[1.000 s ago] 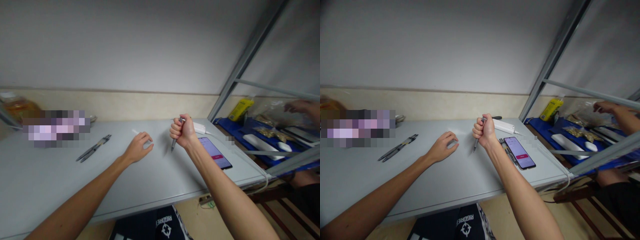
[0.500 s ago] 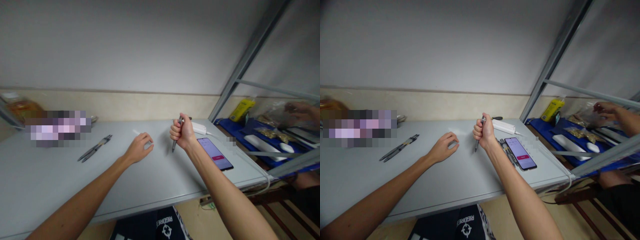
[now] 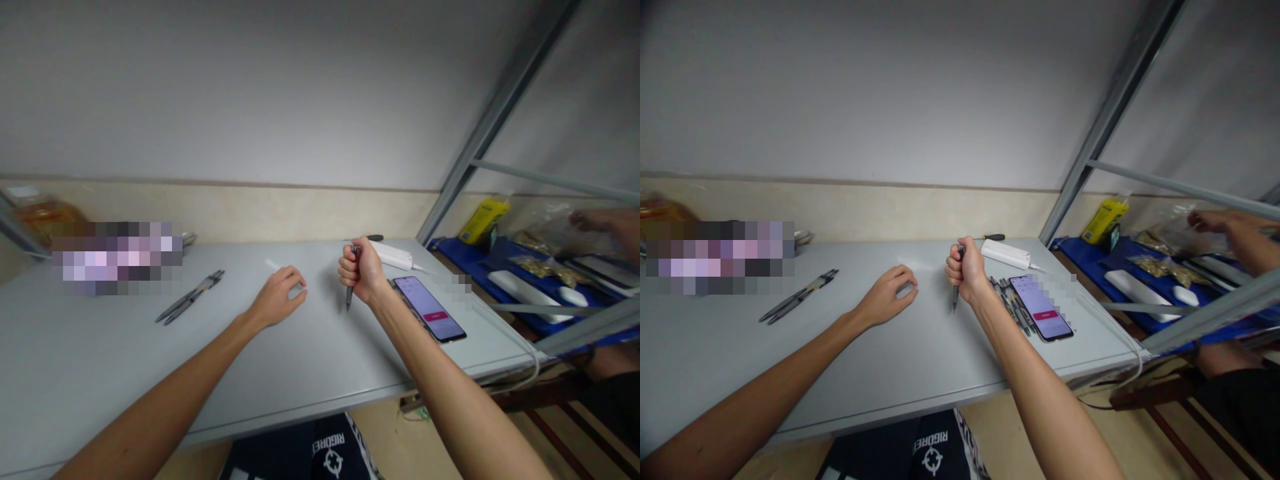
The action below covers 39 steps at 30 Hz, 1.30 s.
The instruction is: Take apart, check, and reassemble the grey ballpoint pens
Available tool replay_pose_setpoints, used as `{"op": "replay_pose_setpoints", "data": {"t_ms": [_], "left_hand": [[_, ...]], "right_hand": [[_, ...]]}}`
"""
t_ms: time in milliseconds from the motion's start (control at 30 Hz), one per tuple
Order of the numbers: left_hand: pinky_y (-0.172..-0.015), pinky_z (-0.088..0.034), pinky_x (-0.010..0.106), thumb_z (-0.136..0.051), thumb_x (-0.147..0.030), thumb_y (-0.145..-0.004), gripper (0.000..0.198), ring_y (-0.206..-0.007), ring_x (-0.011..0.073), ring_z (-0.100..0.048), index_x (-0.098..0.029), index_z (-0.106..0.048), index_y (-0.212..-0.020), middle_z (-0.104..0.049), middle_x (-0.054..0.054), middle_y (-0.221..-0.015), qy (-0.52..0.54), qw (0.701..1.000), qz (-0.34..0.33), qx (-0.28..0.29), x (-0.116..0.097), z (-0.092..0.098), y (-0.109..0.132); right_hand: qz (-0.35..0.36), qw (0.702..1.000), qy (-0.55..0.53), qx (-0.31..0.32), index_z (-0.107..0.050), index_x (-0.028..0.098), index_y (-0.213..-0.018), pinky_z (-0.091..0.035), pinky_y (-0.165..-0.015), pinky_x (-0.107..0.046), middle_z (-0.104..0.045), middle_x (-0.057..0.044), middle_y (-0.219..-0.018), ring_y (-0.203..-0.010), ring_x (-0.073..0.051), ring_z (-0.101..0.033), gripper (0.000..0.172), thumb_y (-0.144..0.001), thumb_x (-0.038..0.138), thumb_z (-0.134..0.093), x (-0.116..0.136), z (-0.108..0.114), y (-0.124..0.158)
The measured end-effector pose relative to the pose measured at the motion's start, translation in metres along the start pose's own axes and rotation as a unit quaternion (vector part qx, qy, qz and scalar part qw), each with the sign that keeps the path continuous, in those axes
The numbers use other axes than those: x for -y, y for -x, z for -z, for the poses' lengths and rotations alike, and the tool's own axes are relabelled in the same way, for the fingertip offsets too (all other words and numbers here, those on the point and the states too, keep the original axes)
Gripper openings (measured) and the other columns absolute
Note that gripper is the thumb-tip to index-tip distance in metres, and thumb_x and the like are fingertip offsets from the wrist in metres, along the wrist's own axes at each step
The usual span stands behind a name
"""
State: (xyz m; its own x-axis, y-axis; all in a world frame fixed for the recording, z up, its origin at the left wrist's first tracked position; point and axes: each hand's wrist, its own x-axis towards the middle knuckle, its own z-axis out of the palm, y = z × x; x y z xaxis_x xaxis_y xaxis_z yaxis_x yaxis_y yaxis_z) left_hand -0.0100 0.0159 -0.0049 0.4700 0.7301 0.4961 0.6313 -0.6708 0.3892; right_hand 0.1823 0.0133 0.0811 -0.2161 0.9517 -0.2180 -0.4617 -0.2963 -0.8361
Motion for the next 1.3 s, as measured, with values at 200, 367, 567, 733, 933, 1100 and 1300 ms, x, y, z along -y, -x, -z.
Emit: {"op": "replay_pose_setpoints", "data": {"t_ms": [200,367,567,733,933,1100,1300], "left_hand": [[-0.084,-0.042,0.034,-0.051,-0.024,-0.081,0.01,-0.089,0.019,-0.053,-0.019,-0.058,-0.085,-0.058,0.004,-0.09,-0.004,1.0,0.009,0.001,0.0,-0.001,0.0],[-0.085,-0.042,0.034,-0.05,-0.024,-0.081,0.011,-0.09,0.0189,-0.053,-0.019,-0.058,-0.087,-0.057,0.005,-0.091,-0.006,1.0,0.012,0.007,0.001,-0.002,-0.001],[-0.085,-0.043,0.035,-0.05,-0.024,-0.081,0.012,-0.091,0.0195,-0.053,-0.019,-0.059,-0.086,-0.058,0.005,-0.091,-0.008,1.0,0.01,0.008,0.001,-0.001,-0.001],[-0.084,-0.043,0.035,-0.05,-0.022,-0.081,0.011,-0.09,0.0192,-0.053,-0.019,-0.06,-0.086,-0.057,0.005,-0.091,-0.008,1.0,0.009,0.007,0.0,-0.001,0.0],[-0.085,-0.043,0.036,-0.05,-0.022,-0.081,0.012,-0.091,0.0193,-0.052,-0.019,-0.06,-0.087,-0.057,0.005,-0.092,-0.01,1.0,0.018,0.007,0.003,-0.003,0.0],[-0.085,-0.043,0.035,-0.048,-0.022,-0.082,0.013,-0.091,0.0192,-0.053,-0.019,-0.059,-0.086,-0.057,0.005,-0.092,-0.015,1.0,0.015,0.011,0.004,-0.003,0.0],[-0.086,-0.042,0.036,-0.048,-0.022,-0.082,0.013,-0.091,0.0193,-0.052,-0.019,-0.059,-0.086,-0.056,0.005,-0.092,-0.017,1.0,0.018,0.006,0.003,0.0,0.0]], "right_hand": [[0.021,0.993,0.109,-0.033,-0.046,0.021,-0.071,-0.015,-0.035,-0.017,-0.025,0.01,-0.044,-0.035,-0.007,-0.016,0.032,-0.084,0.044,-0.029,-0.014,0.006,-0.006],[0.159,0.842,0.509,-0.085,-0.06,0.017,-0.084,-0.035,-0.054,-0.023,-0.052,0.001,-0.059,-0.053,-0.012,-0.045,0.023,-0.081,0.022,-0.037,-0.042,0.017,-0.01],[0.201,0.564,0.79,-0.133,-0.066,0.015,-0.092,-0.035,-0.071,-0.029,-0.066,-0.012,-0.089,-0.085,-0.021,-0.054,0.024,-0.082,0.02,-0.045,-0.065,0.028,-0.001],[0.222,0.418,0.864,-0.172,-0.066,0.013,-0.09,-0.031,-0.077,-0.039,-0.061,-0.015,-0.097,-0.097,-0.028,-0.044,0.024,-0.086,0.022,-0.044,-0.061,0.042,0.006],[0.224,0.392,0.871,-0.195,-0.065,0.015,-0.093,-0.026,-0.084,-0.044,-0.054,-0.015,-0.107,-0.101,-0.029,-0.039,0.025,-0.085,0.033,-0.049,-0.047,0.063,0.011],[0.214,0.406,0.854,-0.246,-0.057,0.015,-0.109,-0.027,-0.084,-0.044,-0.051,-0.015,-0.111,-0.102,-0.031,-0.038,0.037,-0.082,0.04,-0.053,-0.043,0.077,0.014],[0.212,0.413,0.848,-0.258,-0.056,0.016,-0.109,-0.027,-0.083,-0.044,-0.051,-0.015,-0.11,-0.101,-0.03,-0.038,0.039,-0.081,0.043,-0.054,-0.042,0.082,0.012]]}}
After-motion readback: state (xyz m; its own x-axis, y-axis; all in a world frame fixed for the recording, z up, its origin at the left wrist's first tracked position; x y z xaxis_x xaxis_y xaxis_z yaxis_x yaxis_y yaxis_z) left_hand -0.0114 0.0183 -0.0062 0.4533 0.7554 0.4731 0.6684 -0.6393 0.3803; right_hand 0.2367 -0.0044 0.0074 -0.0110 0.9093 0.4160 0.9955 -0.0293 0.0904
